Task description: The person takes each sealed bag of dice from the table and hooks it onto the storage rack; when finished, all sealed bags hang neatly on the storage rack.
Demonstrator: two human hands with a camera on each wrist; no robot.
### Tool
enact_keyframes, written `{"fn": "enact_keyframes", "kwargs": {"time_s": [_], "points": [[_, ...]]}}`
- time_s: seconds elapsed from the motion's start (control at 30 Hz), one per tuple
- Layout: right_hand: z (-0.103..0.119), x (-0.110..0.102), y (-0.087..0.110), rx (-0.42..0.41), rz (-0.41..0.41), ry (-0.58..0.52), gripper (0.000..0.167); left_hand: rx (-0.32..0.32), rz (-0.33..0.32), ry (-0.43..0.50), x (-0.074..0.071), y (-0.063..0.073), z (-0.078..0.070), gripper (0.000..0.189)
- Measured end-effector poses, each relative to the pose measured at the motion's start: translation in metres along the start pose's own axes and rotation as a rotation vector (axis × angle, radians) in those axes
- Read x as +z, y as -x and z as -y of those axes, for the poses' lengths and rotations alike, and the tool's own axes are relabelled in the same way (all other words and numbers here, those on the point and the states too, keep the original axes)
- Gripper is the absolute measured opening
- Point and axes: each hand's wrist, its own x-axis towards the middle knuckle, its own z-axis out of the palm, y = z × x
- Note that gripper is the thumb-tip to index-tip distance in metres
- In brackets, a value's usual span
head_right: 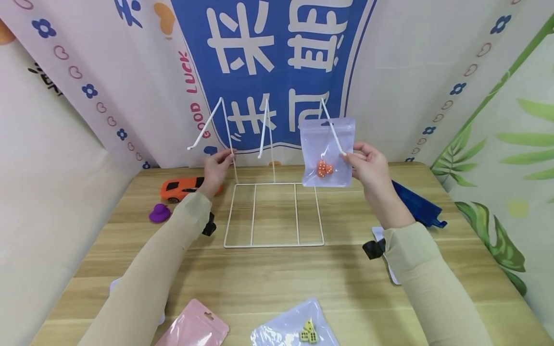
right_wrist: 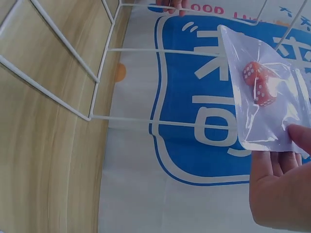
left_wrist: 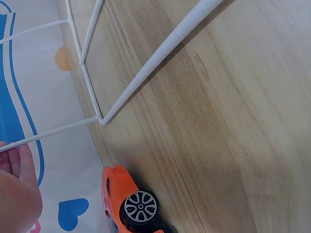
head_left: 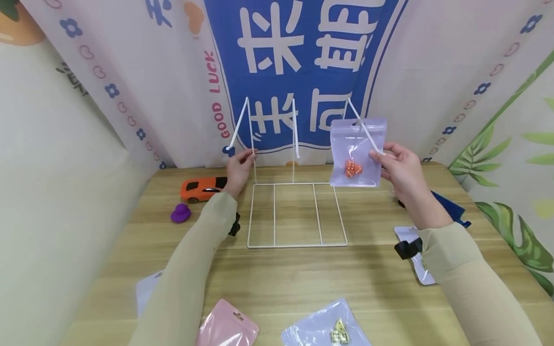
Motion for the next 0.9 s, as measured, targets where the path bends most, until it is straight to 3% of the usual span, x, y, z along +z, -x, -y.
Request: {"fn": "enact_keyframes", "kwargs": {"time_s": [0.13, 0.37, 0.57, 0.63, 0.73, 0.83, 0.9], "points": [[0.001, 0.000, -0.014, 0.030, -0.008, -0.059, 0.023, -0.020, 0.022, -0.014, 0.007, 0.003, 0.001, 0.028], [0.002, 0.005, -0.038, 0.031, -0.076, 0.021, 0.013, -0.011, 0.048, -0.002, 0.015, 0.010, 0.003, 0.028], [0.005, 0.005, -0.048, 0.041, -0.111, 0.009, 0.011, -0.001, 0.059, 0.010, 0.020, 0.011, 0.000, 0.029], [0.006, 0.004, -0.049, 0.030, -0.117, -0.002, 0.017, -0.002, 0.060, 0.021, 0.020, 0.011, -0.001, 0.029], [0.004, -0.001, -0.048, 0.003, -0.112, -0.011, 0.038, 0.001, 0.058, 0.024, 0.019, 0.010, 0.000, 0.029], [-0.005, -0.010, -0.038, -0.027, -0.106, 0.083, 0.053, 0.007, 0.047, 0.011, 0.017, 0.010, 0.000, 0.028], [-0.014, -0.020, -0.025, -0.056, -0.101, 0.220, 0.055, 0.005, 0.038, 0.001, 0.015, 0.009, 0.001, 0.028]]}}
